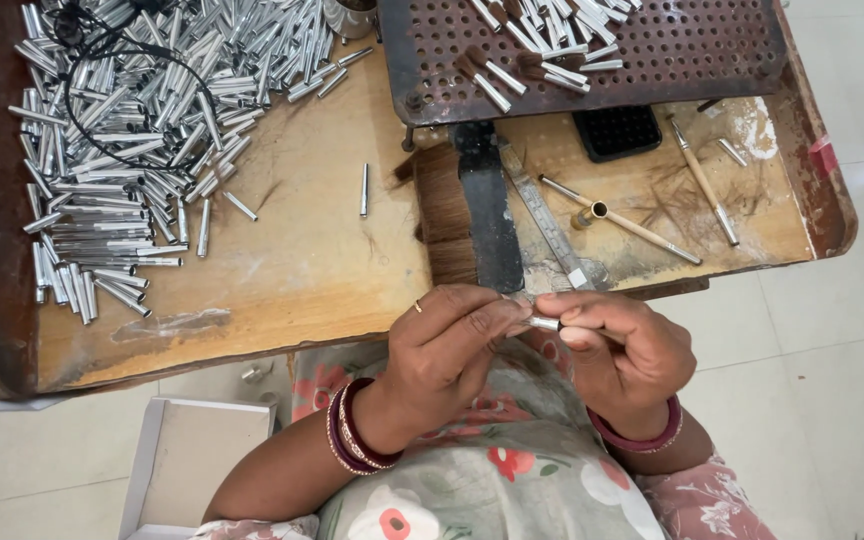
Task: The recorder is assembling small silver tubes onto thin wooden sticks to manufacture brushes and placing them on a perforated tray.
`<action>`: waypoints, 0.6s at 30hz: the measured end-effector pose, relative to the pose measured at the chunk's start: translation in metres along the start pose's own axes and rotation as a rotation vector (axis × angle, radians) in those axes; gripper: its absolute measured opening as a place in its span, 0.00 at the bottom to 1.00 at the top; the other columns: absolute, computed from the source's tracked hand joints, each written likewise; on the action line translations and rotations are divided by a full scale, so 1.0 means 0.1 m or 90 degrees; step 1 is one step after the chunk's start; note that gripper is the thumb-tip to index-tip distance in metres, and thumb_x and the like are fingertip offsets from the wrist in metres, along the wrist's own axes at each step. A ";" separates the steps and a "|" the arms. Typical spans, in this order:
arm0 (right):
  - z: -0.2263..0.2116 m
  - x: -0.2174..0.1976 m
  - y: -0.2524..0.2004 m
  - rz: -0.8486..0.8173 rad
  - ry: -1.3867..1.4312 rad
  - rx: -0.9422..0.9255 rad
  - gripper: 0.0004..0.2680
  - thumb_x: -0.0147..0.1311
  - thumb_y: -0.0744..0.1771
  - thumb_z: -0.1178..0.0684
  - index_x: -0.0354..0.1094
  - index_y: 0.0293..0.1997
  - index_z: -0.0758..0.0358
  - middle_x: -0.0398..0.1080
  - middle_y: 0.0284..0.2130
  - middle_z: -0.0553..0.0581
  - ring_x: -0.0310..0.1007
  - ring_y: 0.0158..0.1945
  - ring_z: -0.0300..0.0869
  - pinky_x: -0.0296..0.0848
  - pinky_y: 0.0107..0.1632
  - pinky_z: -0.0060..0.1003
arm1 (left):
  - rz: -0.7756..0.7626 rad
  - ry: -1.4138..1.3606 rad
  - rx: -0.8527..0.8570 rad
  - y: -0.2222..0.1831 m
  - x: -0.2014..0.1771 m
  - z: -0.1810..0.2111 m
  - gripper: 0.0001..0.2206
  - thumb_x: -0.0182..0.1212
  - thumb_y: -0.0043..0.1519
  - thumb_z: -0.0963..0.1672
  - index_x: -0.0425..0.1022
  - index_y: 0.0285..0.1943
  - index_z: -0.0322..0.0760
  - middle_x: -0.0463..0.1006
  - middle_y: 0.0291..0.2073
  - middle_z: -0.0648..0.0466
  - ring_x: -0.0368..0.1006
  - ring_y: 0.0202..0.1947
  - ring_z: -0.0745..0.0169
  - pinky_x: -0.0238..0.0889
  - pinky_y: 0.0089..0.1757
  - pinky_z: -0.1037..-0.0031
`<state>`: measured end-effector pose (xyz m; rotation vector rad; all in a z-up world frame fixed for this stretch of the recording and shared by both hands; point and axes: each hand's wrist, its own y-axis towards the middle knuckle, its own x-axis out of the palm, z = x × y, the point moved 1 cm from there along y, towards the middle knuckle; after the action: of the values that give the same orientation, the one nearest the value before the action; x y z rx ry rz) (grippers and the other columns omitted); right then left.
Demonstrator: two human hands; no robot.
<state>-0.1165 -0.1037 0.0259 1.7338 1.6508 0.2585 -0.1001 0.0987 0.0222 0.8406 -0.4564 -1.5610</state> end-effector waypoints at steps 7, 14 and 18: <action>-0.18 -0.10 0.15 -0.056 -0.083 -0.089 0.07 0.66 0.64 0.61 0.72 0.43 0.68 0.78 0.42 0.65 0.83 0.46 0.46 0.83 0.46 0.32 | -0.011 0.011 0.011 -0.01 -0.07 0.05 0.18 0.63 0.54 0.31 0.78 0.52 0.31 0.78 0.45 0.47 0.78 0.44 0.52 0.74 0.46 0.68; -0.36 -0.01 0.43 -0.111 -0.037 -0.076 0.20 0.69 0.56 0.48 0.72 0.45 0.70 0.75 0.43 0.70 0.79 0.47 0.51 0.79 0.49 0.38 | 0.019 -0.003 -0.025 0.02 -0.12 0.01 0.13 0.65 0.56 0.32 0.79 0.48 0.32 0.79 0.41 0.48 0.79 0.40 0.53 0.73 0.41 0.70; 0.03 -0.07 0.07 -0.006 0.107 0.035 0.16 0.69 0.61 0.47 0.73 0.48 0.65 0.77 0.42 0.61 0.81 0.46 0.41 0.80 0.47 0.32 | 0.047 -0.015 -0.030 0.02 -0.11 0.01 0.10 0.67 0.59 0.34 0.78 0.47 0.32 0.78 0.39 0.48 0.79 0.38 0.54 0.73 0.39 0.70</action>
<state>-0.1106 -0.1111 0.0305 1.7868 1.8006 0.3667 -0.0998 0.1086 0.0269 0.7615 -0.4603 -1.5099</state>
